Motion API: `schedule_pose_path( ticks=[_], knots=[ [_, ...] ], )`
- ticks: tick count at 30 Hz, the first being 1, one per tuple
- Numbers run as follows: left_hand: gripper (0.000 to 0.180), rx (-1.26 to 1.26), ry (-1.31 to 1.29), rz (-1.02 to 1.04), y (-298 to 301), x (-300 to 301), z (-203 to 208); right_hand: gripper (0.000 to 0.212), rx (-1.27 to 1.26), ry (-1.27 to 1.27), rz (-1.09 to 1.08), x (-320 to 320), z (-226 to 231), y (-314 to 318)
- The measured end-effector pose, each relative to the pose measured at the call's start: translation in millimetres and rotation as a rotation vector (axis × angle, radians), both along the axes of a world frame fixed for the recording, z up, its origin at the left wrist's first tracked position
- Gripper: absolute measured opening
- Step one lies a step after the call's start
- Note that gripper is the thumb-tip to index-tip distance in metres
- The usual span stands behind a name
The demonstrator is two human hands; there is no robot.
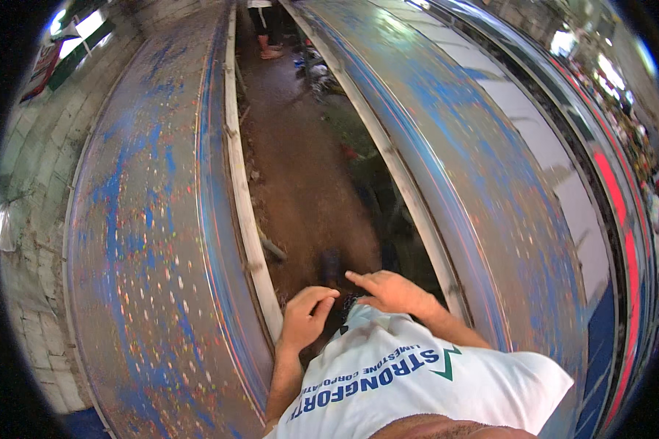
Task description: The person walks between two boats and begins folding black and red fabric pieces on a metal surface. They smooth and align the edges of each piece before stacking them.
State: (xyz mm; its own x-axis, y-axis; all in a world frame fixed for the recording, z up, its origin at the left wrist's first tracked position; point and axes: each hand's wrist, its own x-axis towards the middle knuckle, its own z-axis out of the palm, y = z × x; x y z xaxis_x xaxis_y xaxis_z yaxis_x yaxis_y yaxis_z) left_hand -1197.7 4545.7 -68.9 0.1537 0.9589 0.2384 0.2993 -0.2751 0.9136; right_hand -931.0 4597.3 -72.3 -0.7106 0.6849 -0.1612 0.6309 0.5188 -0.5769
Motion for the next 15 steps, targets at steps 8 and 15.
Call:
schedule_pose_path(
  ticks=[8, 15],
  knots=[
    [0.021, 0.0, 0.099, -0.177, 231, -12, 24, 0.072, 0.161, 0.183, -0.023, -49, 5, 276],
    [0.015, -0.15, 0.065, 0.1, 394, -78, 30, 0.071, 0.208, 0.269, -0.071, -63, 11, 466]
  ],
)
